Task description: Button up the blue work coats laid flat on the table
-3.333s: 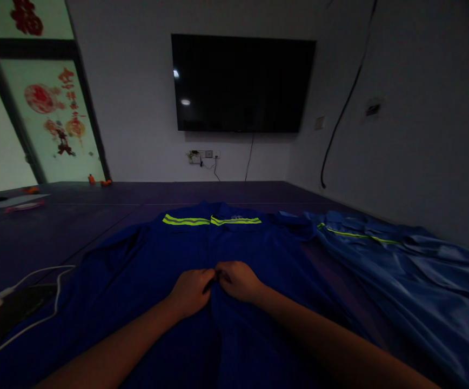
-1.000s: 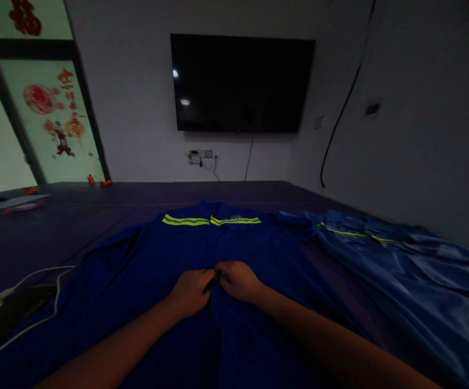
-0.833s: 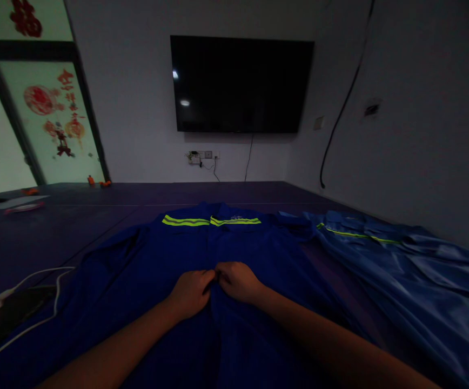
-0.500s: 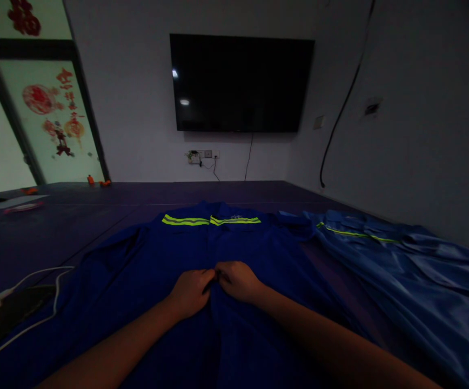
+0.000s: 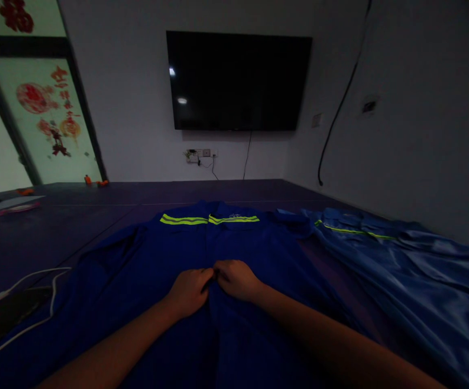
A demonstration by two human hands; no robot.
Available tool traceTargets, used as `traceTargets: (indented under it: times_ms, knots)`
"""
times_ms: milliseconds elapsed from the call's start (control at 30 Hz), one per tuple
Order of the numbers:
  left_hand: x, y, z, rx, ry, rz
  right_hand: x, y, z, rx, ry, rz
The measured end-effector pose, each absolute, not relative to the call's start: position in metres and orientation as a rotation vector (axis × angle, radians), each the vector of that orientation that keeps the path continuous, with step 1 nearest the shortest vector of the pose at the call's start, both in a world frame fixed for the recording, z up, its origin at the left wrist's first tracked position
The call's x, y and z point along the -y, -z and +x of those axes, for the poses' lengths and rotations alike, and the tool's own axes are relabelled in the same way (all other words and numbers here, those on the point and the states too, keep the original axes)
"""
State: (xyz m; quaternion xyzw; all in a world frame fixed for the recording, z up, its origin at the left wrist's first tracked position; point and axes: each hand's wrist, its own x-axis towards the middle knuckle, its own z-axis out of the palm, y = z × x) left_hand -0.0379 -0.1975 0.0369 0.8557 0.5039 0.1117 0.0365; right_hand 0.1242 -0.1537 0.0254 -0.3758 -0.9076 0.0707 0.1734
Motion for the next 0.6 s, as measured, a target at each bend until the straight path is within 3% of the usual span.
traceTargets:
  times_ms: [600]
  knots:
    - [0.1977, -0.0375, -0.0382, -1.552, -0.357, 2.626, 0.1555, -0.0277, 0.1243, 2.565, -0.195, -1.051]
